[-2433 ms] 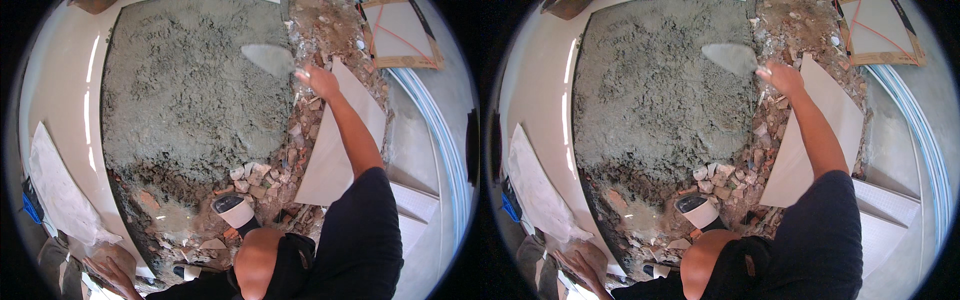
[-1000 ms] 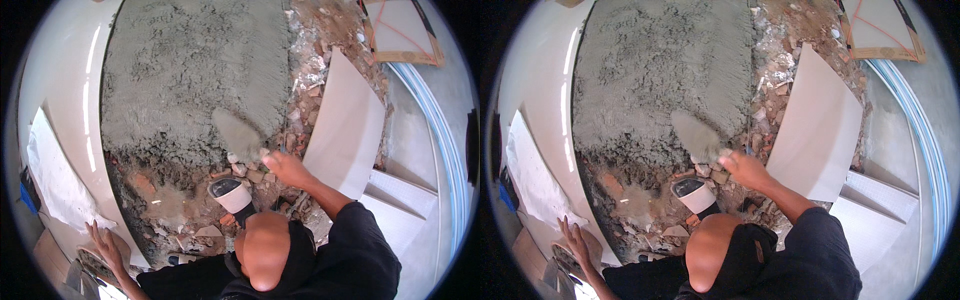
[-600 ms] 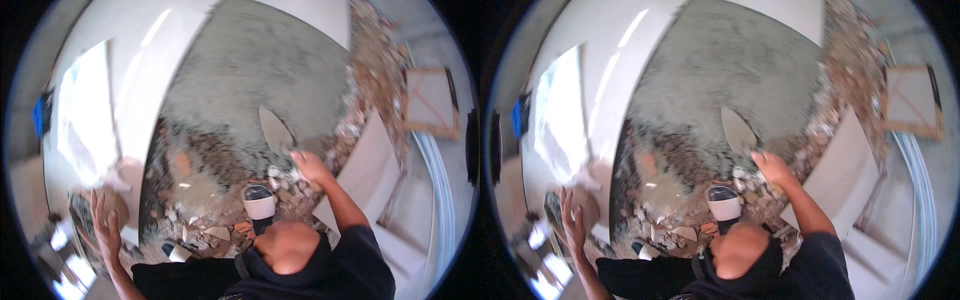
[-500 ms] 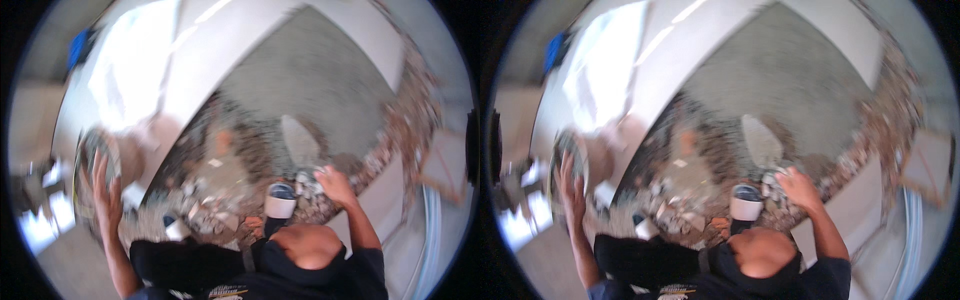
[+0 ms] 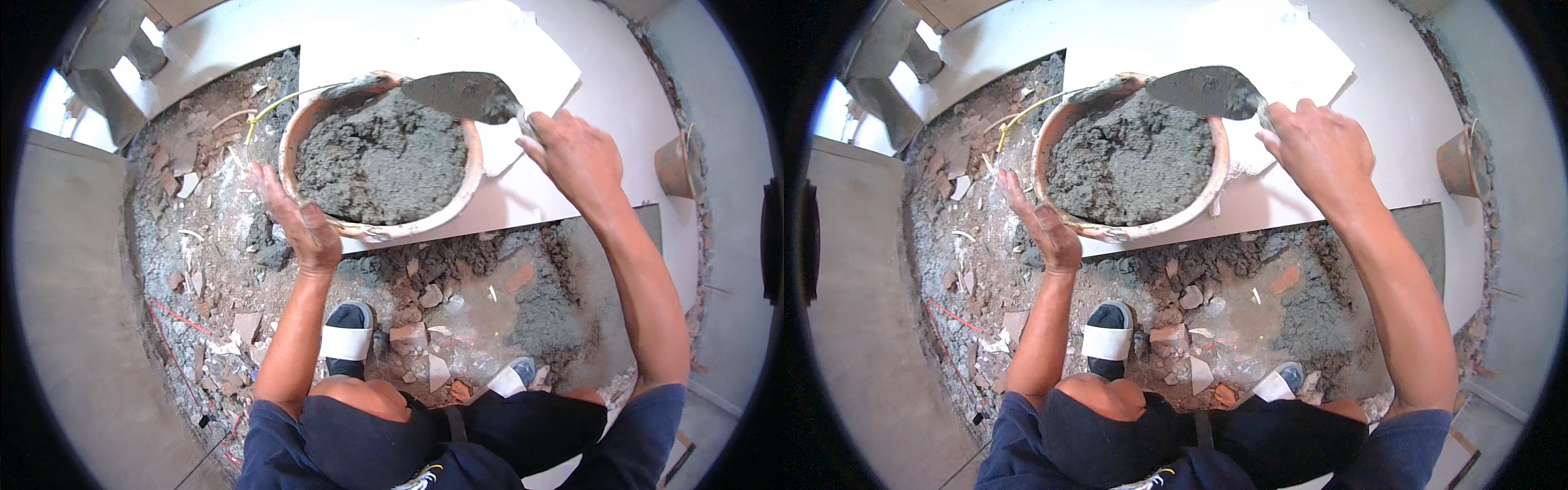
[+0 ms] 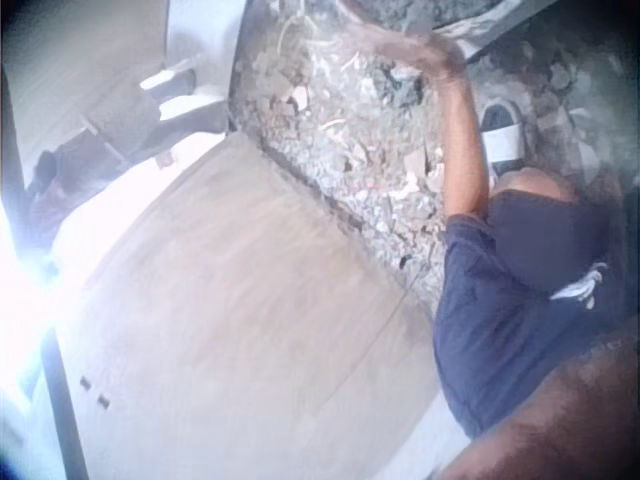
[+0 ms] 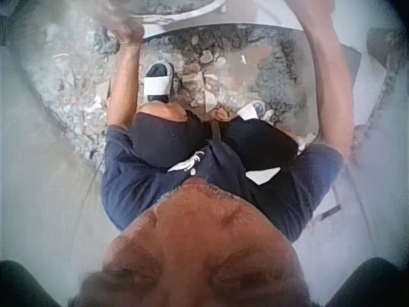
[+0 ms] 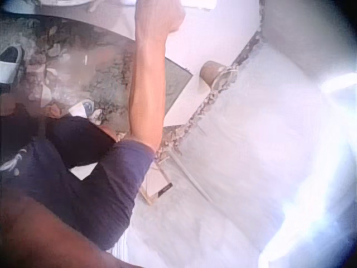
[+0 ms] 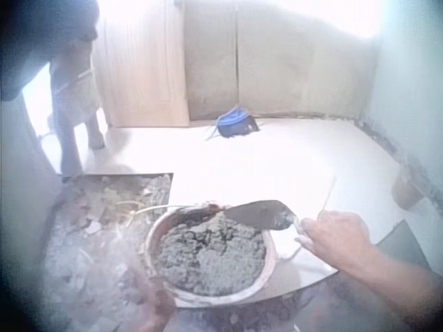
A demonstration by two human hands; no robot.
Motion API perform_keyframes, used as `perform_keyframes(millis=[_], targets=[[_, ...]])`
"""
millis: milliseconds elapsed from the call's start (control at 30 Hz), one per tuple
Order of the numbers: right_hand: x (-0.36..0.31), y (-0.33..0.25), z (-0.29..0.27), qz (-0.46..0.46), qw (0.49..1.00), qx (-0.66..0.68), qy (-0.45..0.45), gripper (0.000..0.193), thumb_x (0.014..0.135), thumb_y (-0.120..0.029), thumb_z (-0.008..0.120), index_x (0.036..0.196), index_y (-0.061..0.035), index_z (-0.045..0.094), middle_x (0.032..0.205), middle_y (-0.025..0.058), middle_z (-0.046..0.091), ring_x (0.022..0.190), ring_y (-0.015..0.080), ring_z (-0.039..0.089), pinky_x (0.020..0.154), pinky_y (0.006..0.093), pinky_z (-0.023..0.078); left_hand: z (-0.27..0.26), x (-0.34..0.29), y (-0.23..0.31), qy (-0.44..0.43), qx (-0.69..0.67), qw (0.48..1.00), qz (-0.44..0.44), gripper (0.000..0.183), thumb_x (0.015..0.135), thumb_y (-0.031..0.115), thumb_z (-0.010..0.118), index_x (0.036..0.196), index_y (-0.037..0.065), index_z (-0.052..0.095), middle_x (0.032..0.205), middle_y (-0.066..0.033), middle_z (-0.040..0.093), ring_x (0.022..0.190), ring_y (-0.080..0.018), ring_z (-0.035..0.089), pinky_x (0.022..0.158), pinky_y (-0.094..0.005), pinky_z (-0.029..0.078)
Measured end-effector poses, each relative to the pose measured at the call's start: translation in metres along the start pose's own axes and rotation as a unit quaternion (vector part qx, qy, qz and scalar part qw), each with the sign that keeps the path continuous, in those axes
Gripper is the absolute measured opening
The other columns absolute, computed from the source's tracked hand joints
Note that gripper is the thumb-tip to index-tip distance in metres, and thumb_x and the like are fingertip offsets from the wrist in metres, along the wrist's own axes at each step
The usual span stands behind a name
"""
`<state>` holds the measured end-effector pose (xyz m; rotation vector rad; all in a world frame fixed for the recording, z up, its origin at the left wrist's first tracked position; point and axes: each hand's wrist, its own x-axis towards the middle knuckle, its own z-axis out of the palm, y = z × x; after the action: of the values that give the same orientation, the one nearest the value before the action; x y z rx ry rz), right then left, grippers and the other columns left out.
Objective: The person spreads cement on the floor with a trowel, places a white tile, and taps it with a rubber mallet to set it. The person repeats this process for additional tiles, adjusting positions and smoothing the cement between placements.
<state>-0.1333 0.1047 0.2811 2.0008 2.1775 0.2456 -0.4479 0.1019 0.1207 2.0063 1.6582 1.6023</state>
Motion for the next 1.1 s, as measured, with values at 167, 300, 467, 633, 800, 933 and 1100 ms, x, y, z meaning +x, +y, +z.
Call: perform_keyframes(millis=[167,300,467,633,800,933,1100], targets=[[0.040,-0.061,0.014,-0.059,0.997,-0.033,-0.045,0.037,0.092,-0.044,0.055,0.090,-0.0073,0.060,0.071,0.0105,0.062,0.058,0.0210,0.063,0.050,0.0355,0.053,0.009,-0.005,-0.001,0.005,-0.044,0.998,-0.054,0.078,0.098,0.053,0.026,0.145,-0.008,0.019,0.154,-0.0272,0.010,0.145,-0.0410,0.004,0.116,-0.0505,0.003],[0.038,-0.089,0.016,0.007,0.983,0.119,-0.141,0.035,0.092,-0.038,0.057,0.096,-0.0047,0.064,0.071,0.0150,0.066,0.066,0.0297,0.068,0.063,0.0444,0.055,0.014,-0.006,-0.004,0.012,-0.058,0.996,-0.059,0.078,0.098,0.051,0.027,0.145,-0.009,0.017,0.154,-0.0276,0.010,0.145,-0.0415,0.003,0.115,-0.0514,0.002],[0.028,-0.114,0.022,0.010,0.963,0.200,-0.181,0.038,0.092,-0.040,0.057,0.102,-0.0044,0.066,0.073,0.0178,0.068,0.065,0.0308,0.068,0.066,0.0444,0.056,0.015,-0.009,-0.009,0.004,-0.090,0.994,-0.063,0.085,0.095,0.057,0.032,0.148,-0.006,0.009,0.154,-0.0299,0.006,0.143,-0.0473,-0.004,0.113,-0.0579,-0.002],[0.021,-0.097,0.022,0.060,0.898,0.356,-0.252,0.041,0.090,-0.042,0.060,0.100,-0.0035,0.068,0.078,0.0169,0.069,0.077,0.0329,0.068,0.077,0.0411,0.053,0.010,-0.008,-0.008,-0.015,-0.095,0.993,-0.063,0.085,0.095,0.056,0.035,0.149,-0.004,0.007,0.155,-0.0274,0.000,0.144,-0.0443,-0.006,0.113,-0.0571,-0.002],[-0.014,-0.070,0.018,0.075,0.858,0.465,-0.205,0.039,0.090,-0.042,0.061,0.101,-0.0053,0.070,0.085,0.0174,0.070,0.080,0.0311,0.068,0.078,0.0404,0.052,0.009,-0.012,-0.011,-0.007,-0.096,0.993,-0.073,0.086,0.093,0.054,0.035,0.149,-0.005,0.006,0.157,-0.0246,-0.002,0.146,-0.0374,-0.003,0.115,-0.0510,0.001],[-0.080,-0.030,0.027,0.029,0.855,0.494,-0.157,0.045,0.091,-0.047,0.058,0.105,-0.0057,0.067,0.087,0.0200,0.068,0.081,0.0351,0.067,0.076,0.0428,0.052,0.021,-0.017,-0.024,0.011,-0.087,0.996,-0.023,0.071,0.097,0.045,0.034,0.151,0.006,0.010,0.127,-0.0149,0.017,0.111,-0.0256,0.017,0.090,-0.0377,0.020],[-0.203,0.018,0.040,0.150,0.801,0.557,-0.159,0.043,0.089,-0.046,0.060,0.103,-0.0052,0.067,0.085,0.0182,0.068,0.079,0.0348,0.067,0.072,0.0428,0.051,-0.007,-0.002,-0.056,-0.016,0.028,0.996,0.089,0.075,0.098,0.055,0.034,0.150,0.004,0.018,0.130,-0.0184,0.038,0.105,-0.0285,0.044,0.091,-0.0363,0.039]])
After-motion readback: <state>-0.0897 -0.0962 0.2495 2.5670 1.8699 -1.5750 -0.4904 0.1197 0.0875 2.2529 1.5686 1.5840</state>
